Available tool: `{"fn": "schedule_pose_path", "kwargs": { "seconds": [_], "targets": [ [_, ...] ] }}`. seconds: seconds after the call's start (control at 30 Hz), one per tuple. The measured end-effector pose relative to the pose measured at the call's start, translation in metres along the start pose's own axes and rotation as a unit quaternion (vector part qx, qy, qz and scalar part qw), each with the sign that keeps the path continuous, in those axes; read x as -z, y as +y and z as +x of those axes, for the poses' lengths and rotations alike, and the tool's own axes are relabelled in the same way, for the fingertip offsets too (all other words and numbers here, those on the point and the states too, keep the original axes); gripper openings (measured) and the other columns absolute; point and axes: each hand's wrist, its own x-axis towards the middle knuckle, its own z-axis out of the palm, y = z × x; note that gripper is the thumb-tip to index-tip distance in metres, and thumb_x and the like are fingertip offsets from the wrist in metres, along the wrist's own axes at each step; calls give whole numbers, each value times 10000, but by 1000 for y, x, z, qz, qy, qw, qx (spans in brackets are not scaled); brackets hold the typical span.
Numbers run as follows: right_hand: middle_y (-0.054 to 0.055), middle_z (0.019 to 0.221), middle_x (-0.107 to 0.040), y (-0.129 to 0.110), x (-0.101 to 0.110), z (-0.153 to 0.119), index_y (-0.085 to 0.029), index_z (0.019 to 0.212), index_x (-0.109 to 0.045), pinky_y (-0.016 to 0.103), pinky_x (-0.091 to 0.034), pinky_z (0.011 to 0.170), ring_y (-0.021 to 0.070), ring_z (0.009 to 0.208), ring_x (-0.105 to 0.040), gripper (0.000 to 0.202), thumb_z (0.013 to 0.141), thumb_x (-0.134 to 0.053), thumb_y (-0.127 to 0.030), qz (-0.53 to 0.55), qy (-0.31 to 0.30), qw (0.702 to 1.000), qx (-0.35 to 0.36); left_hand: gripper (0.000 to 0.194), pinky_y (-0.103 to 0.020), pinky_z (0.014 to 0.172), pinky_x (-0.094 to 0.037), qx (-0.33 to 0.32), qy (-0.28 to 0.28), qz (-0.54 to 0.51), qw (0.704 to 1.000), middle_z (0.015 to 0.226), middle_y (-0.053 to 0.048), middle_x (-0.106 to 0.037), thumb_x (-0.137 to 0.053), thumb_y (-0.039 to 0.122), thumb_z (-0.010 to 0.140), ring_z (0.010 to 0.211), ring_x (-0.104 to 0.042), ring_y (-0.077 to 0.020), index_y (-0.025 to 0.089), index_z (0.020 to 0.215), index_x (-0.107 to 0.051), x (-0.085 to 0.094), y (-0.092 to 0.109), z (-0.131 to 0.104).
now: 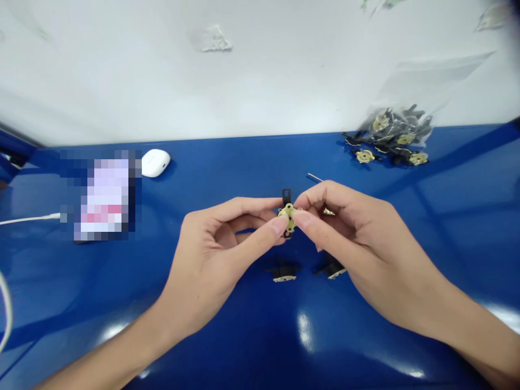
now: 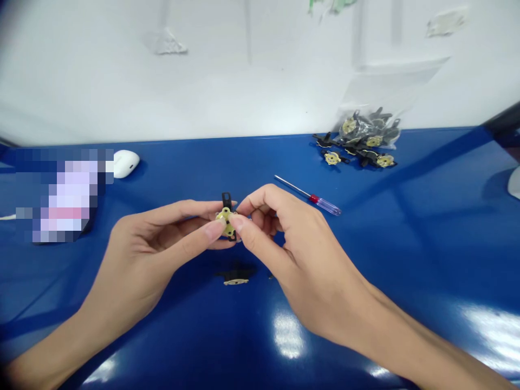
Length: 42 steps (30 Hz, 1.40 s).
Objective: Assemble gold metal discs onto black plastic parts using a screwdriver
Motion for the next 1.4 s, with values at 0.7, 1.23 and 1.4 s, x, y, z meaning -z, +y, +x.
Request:
{"fn": "schedule_pose_path", "kwargs": {
  "seconds": [0.7, 1.23, 1.4],
  "targets": [
    [-60, 845, -722, -1, 3, 1, -281, 1031, -753, 250, -474, 617, 105, 724, -613, 267, 1139, -703, -519, 58, -50, 996, -49, 157, -396, 850, -799, 78, -43, -52, 995, 1012, -77, -944, -1002, 203, 894, 941, -930, -317, 244, 1039, -958, 5, 6, 2],
    [91, 1016, -823, 17, 76, 23, -260, 1049, -813, 443, -451, 797, 293, 867, -720, 103, 978, -850, -325, -393, 132, 910, -31, 87, -378, 917, -787, 50, 25, -38, 998, 933, -44, -938, -992, 230, 918, 868, -929, -298, 222, 990, -943, 6, 3, 2],
    [89, 927, -815, 39, 99, 27, -246, 907, -801, 436, -489, 781, 285, 822, -723, 105, 959, -880, -293, -353, 12, 932, -83, 95, -373, 878, -790, 43, 32, -27, 998, 952, -50, -938, -996, 237, 911, 845, -928, -298, 220, 988, -943, 5, 4, 2]
  ]
}}
